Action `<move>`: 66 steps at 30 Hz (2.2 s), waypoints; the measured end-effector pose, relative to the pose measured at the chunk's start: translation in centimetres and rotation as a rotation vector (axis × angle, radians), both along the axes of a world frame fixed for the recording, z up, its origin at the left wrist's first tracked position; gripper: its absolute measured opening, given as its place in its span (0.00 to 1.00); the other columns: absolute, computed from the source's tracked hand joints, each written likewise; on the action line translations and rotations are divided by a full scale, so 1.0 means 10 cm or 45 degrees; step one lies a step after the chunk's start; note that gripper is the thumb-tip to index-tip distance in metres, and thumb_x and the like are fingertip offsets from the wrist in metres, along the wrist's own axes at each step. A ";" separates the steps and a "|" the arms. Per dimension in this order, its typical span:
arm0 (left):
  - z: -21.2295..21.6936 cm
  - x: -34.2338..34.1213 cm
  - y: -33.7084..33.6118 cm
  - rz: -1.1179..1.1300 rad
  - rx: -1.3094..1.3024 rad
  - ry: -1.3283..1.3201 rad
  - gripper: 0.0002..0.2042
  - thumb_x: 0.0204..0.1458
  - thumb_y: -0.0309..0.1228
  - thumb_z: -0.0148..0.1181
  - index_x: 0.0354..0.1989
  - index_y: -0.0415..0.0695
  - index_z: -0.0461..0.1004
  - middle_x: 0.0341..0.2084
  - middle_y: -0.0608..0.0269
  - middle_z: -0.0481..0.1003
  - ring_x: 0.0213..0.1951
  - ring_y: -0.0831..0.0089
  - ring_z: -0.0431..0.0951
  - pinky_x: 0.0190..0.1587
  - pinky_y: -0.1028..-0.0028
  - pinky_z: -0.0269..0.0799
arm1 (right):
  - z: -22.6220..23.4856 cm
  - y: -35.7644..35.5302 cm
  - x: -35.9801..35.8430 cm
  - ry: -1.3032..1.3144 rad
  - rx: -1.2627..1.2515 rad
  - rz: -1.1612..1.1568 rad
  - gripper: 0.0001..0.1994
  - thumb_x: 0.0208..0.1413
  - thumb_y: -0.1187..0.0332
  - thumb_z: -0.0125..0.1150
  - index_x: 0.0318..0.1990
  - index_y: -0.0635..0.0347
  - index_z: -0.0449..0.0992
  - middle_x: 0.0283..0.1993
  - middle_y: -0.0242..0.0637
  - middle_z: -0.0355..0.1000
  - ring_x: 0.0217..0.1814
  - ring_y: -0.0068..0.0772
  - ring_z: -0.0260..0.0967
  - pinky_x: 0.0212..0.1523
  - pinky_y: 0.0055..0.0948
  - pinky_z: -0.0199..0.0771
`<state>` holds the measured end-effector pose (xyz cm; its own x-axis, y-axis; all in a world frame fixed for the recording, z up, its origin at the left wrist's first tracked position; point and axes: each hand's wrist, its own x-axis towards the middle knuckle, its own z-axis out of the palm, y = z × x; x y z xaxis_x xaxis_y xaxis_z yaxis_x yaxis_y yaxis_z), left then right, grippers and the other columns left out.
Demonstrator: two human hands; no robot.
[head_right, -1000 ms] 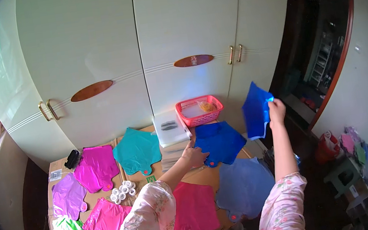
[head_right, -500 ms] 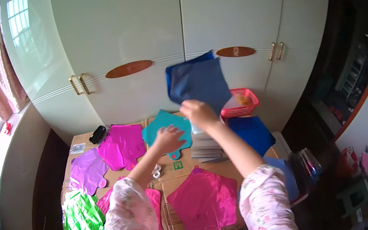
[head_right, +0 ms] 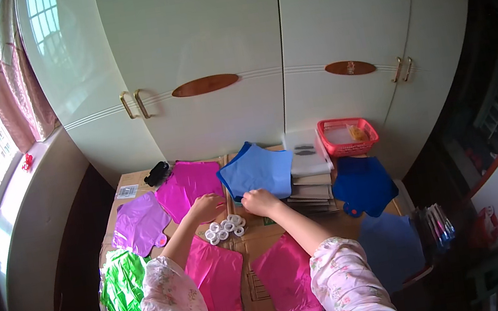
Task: Folding and packaging colorful plastic or paper decorations into clear plastic sleeves.
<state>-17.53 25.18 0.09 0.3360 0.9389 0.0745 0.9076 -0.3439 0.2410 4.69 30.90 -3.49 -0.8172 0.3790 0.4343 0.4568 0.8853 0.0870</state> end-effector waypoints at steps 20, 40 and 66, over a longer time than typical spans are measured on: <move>-0.11 0.26 0.07 -0.002 0.272 -0.132 0.09 0.50 0.36 0.54 0.37 0.52 0.77 0.38 0.66 0.75 0.45 0.63 0.74 0.44 0.62 0.67 | 0.15 0.00 0.05 0.414 -0.709 -0.465 0.09 0.46 0.63 0.64 0.34 0.54 0.81 0.31 0.42 0.76 0.33 0.45 0.74 0.35 0.37 0.73; -0.02 0.36 -0.02 -0.043 0.296 -0.026 0.08 0.50 0.35 0.54 0.37 0.52 0.77 0.39 0.67 0.75 0.46 0.67 0.73 0.44 0.63 0.65 | 0.15 0.05 0.04 0.608 -1.025 -0.615 0.11 0.44 0.59 0.68 0.29 0.56 0.80 0.24 0.39 0.75 0.27 0.32 0.74 0.30 0.31 0.70; -0.26 0.38 0.29 -0.080 -0.078 0.333 0.19 0.58 0.45 0.46 0.59 0.72 0.63 0.61 0.71 0.63 0.61 0.73 0.63 0.55 0.50 0.53 | 1.68 1.36 1.86 2.097 -0.928 -0.656 0.10 0.50 0.71 0.63 0.38 0.66 0.76 0.36 0.34 0.72 0.40 0.27 0.67 0.44 0.28 0.67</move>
<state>-13.77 28.06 -2.54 0.3940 0.9157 -0.0788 0.9191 -0.3934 0.0233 23.24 44.50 13.35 0.4390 0.8696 0.2262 -0.1217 0.3070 -0.9439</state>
